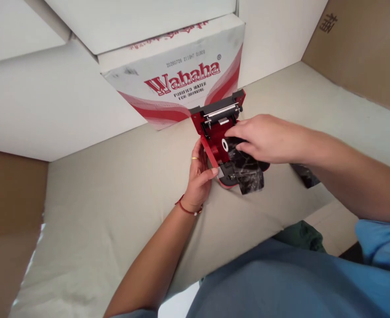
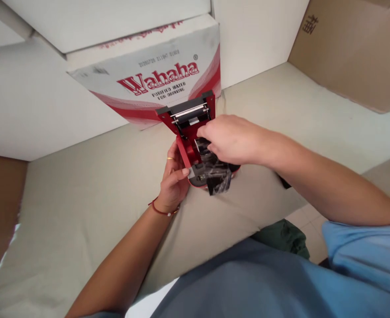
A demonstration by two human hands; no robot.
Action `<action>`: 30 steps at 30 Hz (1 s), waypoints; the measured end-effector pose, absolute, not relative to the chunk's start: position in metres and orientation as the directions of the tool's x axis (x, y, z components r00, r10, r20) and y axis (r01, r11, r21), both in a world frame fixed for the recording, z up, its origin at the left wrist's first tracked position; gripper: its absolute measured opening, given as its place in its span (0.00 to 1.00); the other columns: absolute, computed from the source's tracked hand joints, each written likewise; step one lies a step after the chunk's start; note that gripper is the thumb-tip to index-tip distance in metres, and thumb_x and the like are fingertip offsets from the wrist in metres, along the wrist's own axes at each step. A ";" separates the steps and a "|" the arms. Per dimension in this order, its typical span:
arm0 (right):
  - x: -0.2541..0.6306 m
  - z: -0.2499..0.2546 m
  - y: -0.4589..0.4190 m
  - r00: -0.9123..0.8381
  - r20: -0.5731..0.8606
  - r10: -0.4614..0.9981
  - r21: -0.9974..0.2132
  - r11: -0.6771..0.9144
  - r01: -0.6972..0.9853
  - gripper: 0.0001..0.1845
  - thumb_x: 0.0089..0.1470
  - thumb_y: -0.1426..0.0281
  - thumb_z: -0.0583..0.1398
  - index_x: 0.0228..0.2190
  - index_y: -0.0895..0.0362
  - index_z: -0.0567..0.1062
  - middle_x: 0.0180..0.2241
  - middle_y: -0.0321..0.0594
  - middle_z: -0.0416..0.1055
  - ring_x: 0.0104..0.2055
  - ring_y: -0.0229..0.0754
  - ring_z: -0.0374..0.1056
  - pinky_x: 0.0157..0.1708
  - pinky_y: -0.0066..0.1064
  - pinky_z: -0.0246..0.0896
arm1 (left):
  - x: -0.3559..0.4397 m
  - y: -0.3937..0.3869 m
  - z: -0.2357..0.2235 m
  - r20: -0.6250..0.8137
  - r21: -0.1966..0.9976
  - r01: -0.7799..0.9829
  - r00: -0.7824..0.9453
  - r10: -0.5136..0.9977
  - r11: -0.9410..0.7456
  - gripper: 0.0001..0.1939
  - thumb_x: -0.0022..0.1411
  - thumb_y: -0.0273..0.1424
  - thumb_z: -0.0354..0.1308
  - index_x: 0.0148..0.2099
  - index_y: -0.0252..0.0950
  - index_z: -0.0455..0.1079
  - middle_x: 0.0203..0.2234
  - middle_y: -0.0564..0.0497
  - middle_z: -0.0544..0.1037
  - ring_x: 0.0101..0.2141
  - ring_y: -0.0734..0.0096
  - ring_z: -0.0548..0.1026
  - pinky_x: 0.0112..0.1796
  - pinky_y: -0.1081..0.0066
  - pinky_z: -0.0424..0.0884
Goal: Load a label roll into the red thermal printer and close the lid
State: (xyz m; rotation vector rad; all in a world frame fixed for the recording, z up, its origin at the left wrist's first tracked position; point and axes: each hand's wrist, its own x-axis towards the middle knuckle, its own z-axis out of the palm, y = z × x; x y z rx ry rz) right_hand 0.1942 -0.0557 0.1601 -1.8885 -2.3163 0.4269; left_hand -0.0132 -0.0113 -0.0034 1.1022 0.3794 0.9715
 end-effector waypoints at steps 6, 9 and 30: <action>0.168 0.143 -0.032 -0.188 -0.172 0.967 -0.170 0.159 0.973 0.19 0.67 0.76 0.56 0.53 0.57 0.81 0.49 0.49 0.85 0.42 0.49 0.78 0.35 0.35 0.59 | -0.012 -0.011 -0.005 0.201 0.877 -0.469 0.550 0.810 0.101 0.47 0.55 0.45 0.77 0.73 0.55 0.65 0.73 0.51 0.68 0.74 0.47 0.65 0.73 0.50 0.61; 0.165 0.139 -0.026 -0.223 -0.200 0.954 -0.193 0.185 0.964 0.17 0.69 0.76 0.54 0.50 0.59 0.80 0.50 0.51 0.84 0.43 0.48 0.78 0.37 0.35 0.60 | -0.012 -0.011 -0.007 0.203 0.882 -0.462 0.552 0.809 0.094 0.47 0.55 0.46 0.77 0.74 0.56 0.64 0.73 0.50 0.68 0.74 0.45 0.64 0.73 0.48 0.61; 0.221 0.165 -0.058 -0.135 0.128 0.982 -0.524 0.183 0.832 0.18 0.71 0.62 0.56 0.47 0.54 0.85 0.39 0.38 0.85 0.42 0.43 0.77 0.44 0.35 0.67 | -0.026 -0.046 0.016 0.761 0.433 0.086 0.499 0.415 -0.897 0.25 0.65 0.40 0.65 0.64 0.56 0.78 0.51 0.48 0.79 0.62 0.43 0.72 0.74 0.32 0.43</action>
